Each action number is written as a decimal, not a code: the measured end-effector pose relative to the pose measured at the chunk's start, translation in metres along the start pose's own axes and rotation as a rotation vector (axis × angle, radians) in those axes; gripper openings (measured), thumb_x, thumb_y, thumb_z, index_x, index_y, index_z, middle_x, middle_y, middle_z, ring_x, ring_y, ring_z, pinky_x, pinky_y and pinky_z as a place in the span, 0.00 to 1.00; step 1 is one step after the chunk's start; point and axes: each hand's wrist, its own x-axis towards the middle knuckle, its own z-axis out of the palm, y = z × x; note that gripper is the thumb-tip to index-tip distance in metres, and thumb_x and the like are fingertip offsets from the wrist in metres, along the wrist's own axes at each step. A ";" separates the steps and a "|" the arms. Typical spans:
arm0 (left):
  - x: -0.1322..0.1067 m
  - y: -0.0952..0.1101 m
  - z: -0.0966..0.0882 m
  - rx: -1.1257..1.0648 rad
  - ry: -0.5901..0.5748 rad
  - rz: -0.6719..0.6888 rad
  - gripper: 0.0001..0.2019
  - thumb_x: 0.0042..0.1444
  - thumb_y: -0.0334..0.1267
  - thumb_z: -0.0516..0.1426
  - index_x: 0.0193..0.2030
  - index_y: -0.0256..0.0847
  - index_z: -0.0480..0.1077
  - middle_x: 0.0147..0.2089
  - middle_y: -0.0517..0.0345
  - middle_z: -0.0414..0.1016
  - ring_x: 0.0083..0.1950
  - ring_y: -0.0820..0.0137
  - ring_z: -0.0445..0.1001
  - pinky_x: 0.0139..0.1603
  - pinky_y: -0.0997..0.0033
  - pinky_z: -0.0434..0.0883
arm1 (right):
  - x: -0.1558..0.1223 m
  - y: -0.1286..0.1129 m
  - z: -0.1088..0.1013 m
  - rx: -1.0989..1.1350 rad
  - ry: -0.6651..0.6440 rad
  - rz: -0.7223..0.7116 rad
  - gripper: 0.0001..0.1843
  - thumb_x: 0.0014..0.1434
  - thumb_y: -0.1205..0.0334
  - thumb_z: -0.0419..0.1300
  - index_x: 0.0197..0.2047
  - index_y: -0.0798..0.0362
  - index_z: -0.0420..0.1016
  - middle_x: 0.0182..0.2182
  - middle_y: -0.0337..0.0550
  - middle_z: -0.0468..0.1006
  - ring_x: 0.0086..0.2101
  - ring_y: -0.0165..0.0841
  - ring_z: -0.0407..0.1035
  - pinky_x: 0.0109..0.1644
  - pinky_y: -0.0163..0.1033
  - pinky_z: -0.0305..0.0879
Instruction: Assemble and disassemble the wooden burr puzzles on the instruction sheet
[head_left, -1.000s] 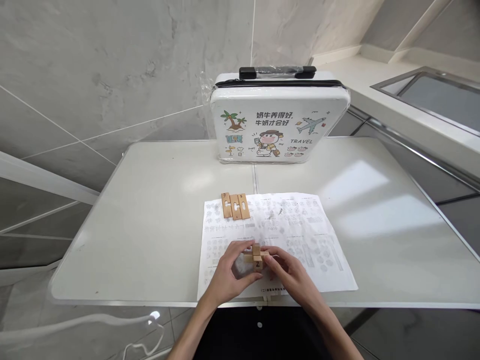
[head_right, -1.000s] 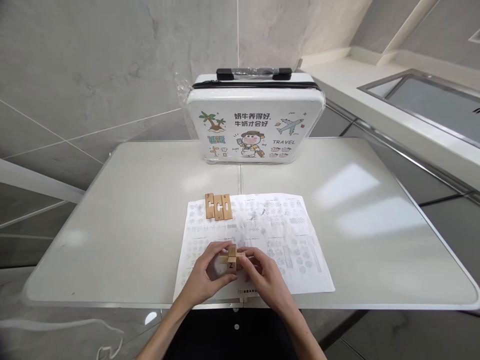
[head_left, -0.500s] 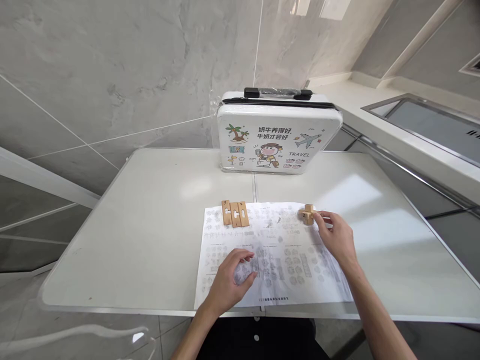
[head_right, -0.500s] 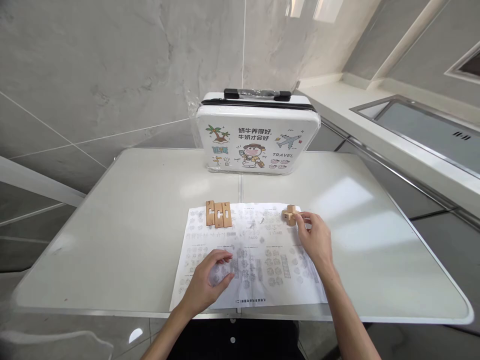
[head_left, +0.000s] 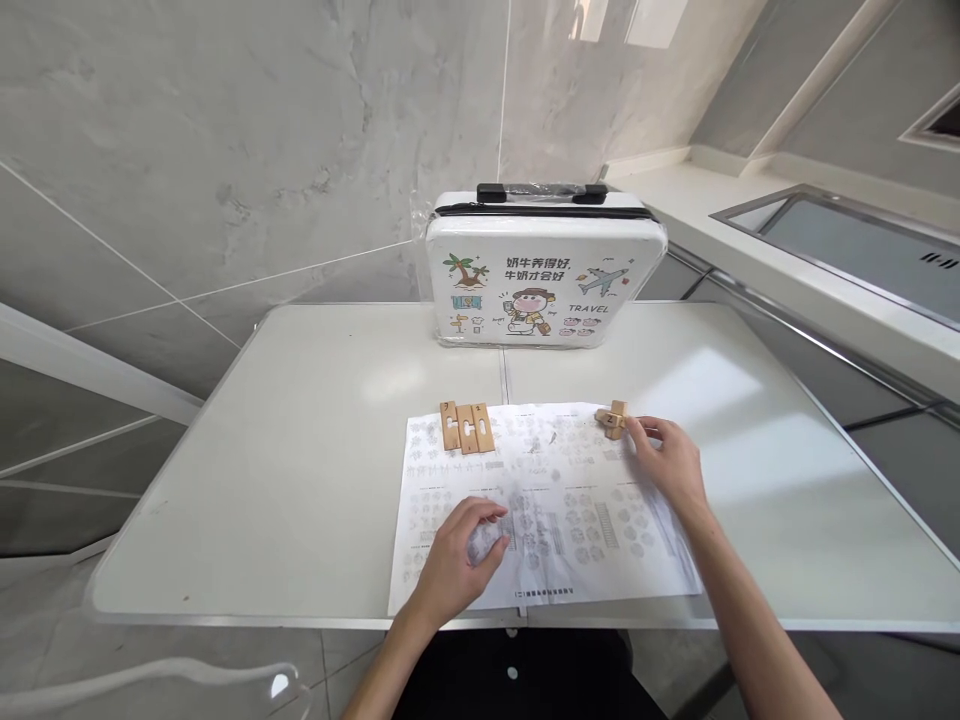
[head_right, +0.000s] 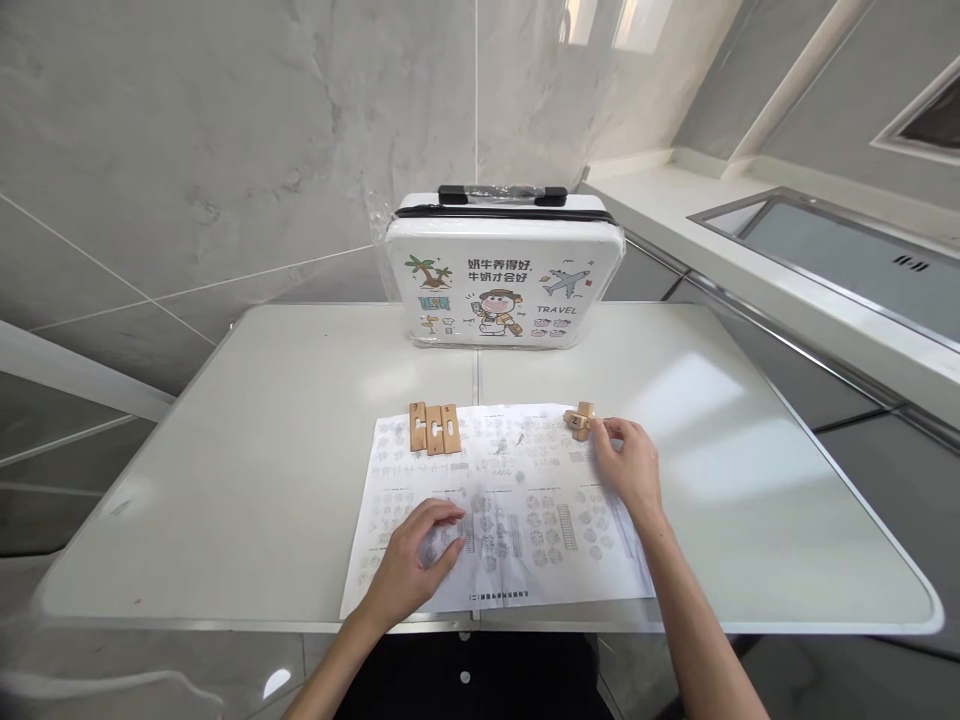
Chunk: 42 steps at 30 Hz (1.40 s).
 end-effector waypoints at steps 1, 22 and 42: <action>0.000 0.000 0.000 0.003 -0.001 -0.001 0.11 0.70 0.43 0.59 0.57 0.49 0.74 0.55 0.52 0.78 0.54 0.61 0.79 0.58 0.56 0.80 | 0.000 0.000 -0.001 0.006 -0.004 0.008 0.24 0.65 0.40 0.59 0.42 0.53 0.81 0.48 0.56 0.84 0.46 0.49 0.79 0.53 0.52 0.70; 0.092 -0.025 -0.044 0.455 0.213 0.112 0.42 0.55 0.52 0.72 0.72 0.50 0.60 0.75 0.44 0.58 0.77 0.44 0.55 0.75 0.35 0.60 | -0.143 -0.005 -0.009 0.387 -0.259 0.031 0.19 0.70 0.40 0.59 0.46 0.47 0.78 0.44 0.51 0.86 0.40 0.46 0.81 0.43 0.47 0.77; 0.131 -0.039 -0.068 0.569 0.063 0.268 0.42 0.56 0.56 0.71 0.73 0.50 0.61 0.65 0.47 0.73 0.66 0.50 0.70 0.64 0.48 0.72 | -0.138 0.006 -0.003 0.368 -0.227 -0.008 0.23 0.68 0.38 0.60 0.44 0.50 0.81 0.39 0.51 0.87 0.35 0.41 0.83 0.36 0.39 0.79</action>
